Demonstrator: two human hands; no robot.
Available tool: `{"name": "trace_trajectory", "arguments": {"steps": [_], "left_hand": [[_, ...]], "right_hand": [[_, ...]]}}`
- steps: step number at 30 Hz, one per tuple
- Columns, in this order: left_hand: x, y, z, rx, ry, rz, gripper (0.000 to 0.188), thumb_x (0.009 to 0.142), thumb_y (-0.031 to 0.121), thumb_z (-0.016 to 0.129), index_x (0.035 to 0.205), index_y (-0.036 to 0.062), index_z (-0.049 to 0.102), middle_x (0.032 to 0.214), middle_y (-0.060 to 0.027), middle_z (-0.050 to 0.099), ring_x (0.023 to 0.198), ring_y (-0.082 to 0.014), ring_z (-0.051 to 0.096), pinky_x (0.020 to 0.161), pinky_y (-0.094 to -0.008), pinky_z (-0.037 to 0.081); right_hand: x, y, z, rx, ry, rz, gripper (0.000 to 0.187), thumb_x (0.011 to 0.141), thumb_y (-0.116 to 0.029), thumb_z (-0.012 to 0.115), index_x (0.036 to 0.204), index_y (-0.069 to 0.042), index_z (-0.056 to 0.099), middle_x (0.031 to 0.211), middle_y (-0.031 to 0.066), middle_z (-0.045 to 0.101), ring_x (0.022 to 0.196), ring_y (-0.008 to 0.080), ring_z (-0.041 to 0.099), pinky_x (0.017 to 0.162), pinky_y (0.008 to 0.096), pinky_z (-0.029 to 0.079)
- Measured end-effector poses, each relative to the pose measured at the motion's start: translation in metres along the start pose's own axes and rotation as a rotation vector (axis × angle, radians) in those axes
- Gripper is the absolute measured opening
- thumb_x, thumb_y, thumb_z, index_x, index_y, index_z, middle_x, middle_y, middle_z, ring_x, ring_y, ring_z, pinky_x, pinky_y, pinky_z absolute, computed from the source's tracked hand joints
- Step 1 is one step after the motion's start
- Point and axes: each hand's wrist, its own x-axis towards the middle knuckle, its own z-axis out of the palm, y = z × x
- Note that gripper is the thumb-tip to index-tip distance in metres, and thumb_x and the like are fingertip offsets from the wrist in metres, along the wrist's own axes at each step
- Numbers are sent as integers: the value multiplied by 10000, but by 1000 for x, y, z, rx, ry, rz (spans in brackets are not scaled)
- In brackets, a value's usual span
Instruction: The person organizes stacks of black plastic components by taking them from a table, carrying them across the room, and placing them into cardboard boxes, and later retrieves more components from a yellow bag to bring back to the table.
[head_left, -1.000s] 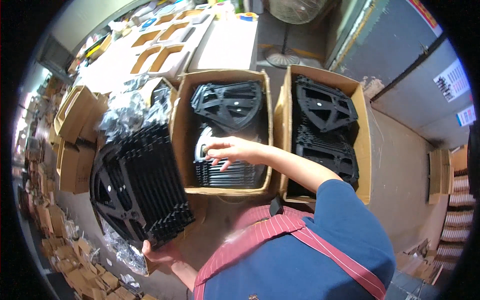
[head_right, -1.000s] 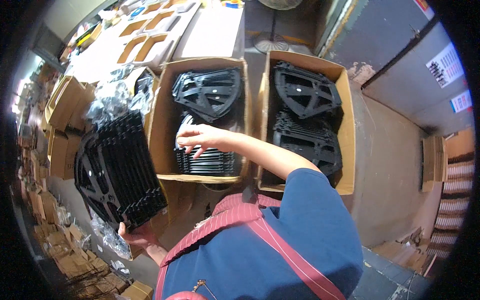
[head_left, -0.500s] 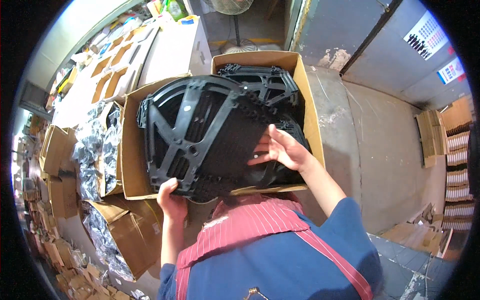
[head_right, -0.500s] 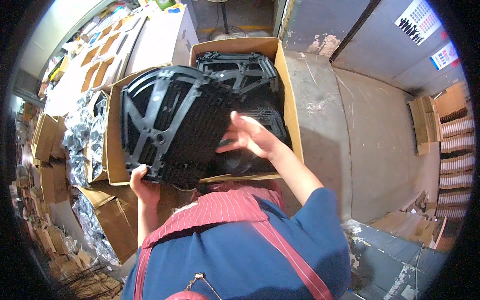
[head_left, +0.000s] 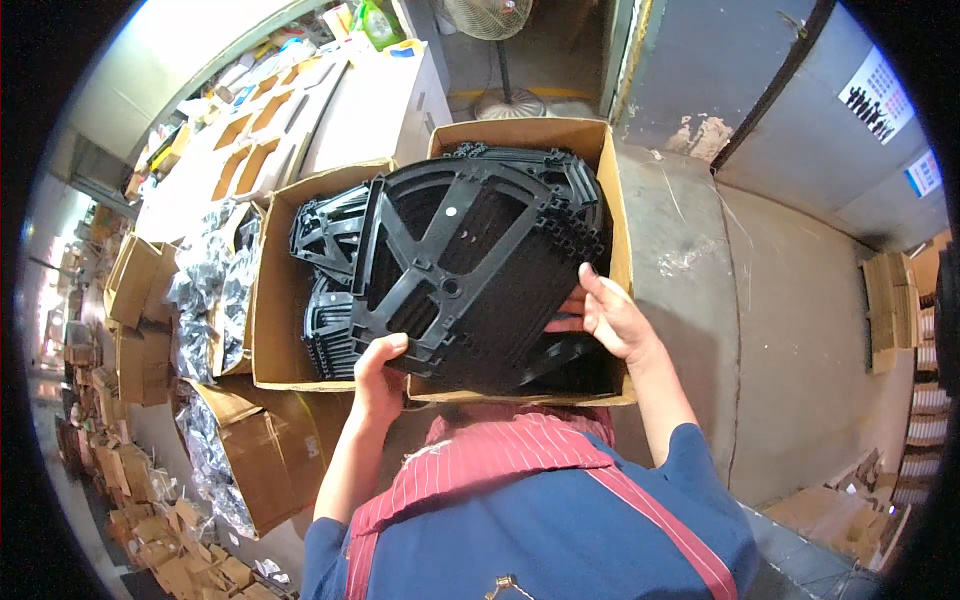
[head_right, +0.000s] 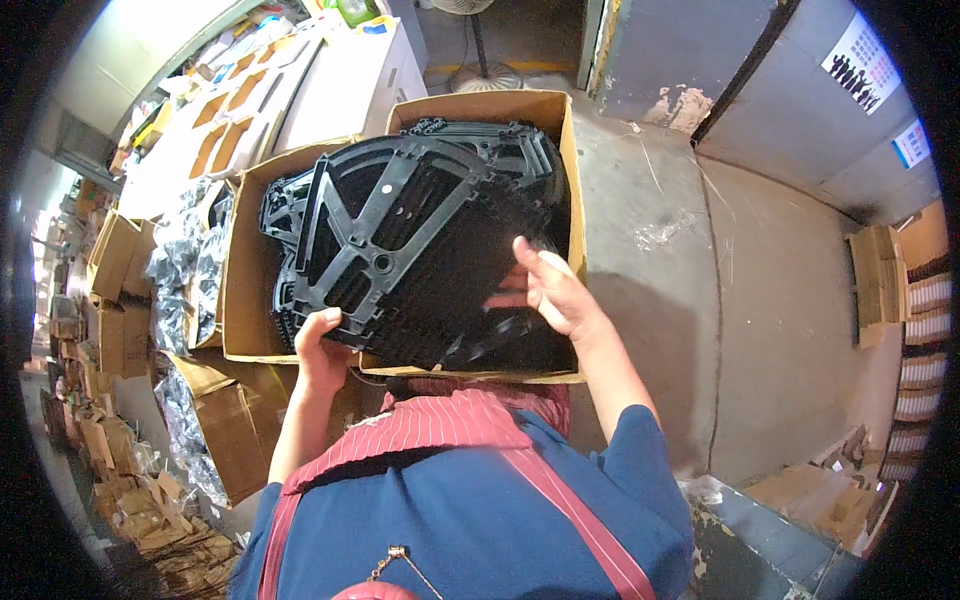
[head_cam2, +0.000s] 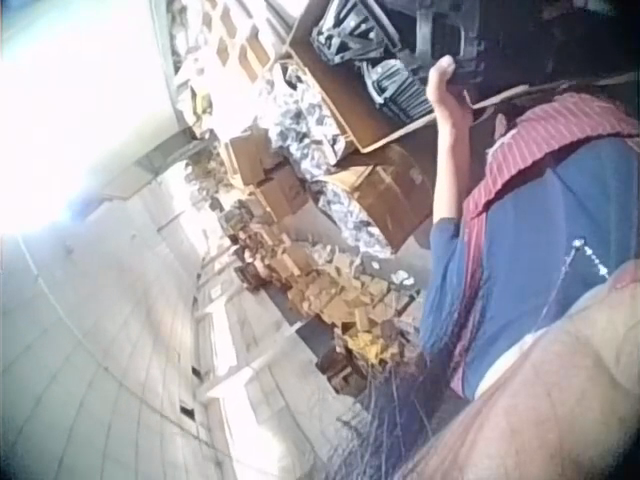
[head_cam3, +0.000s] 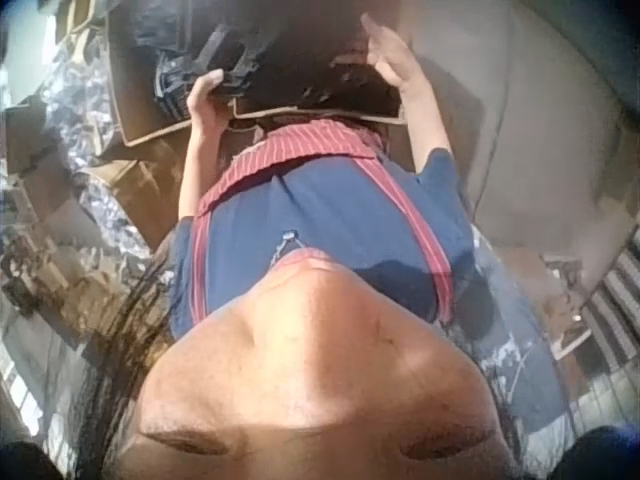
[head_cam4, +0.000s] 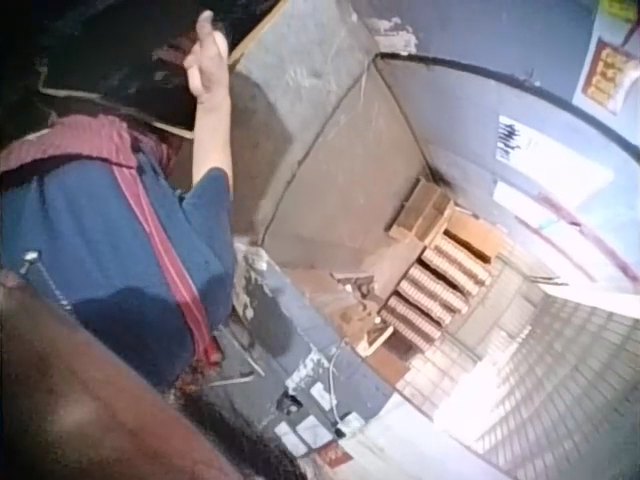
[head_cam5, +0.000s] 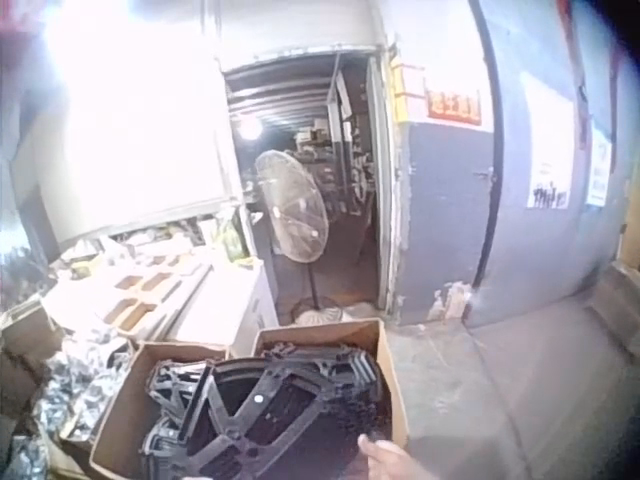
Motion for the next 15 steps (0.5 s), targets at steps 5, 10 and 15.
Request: {"name": "trace_trajectory", "arguments": {"steps": [5,10,15], "left_hand": [[8,15,-10,63,99,84,248,750,288,682,865,69,665,790,-39,687,697,-152,630,626,-280,468],[27,26,-11,90,36,0,248,739,293,680,863,80,657,794,-48,666,678,-170,626,605,-280,469],[64,46,23,333,-78,-64,287,734,290,687,897,56,662,839,-64,679,771,-185,648,754,-311,494]], "right_hand": [[32,-38,-31,-77,29,7,697,951,-625,476,1325,-38,516,1021,113,657,924,240,680,820,483,582],[60,-64,-59,-388,-73,103,922,881,-774,411,1399,-12,467,1000,77,633,904,137,640,826,305,556],[79,-79,-45,-347,-47,142,1054,832,-765,546,1494,27,335,1495,181,412,1356,243,407,1117,354,329]]}}
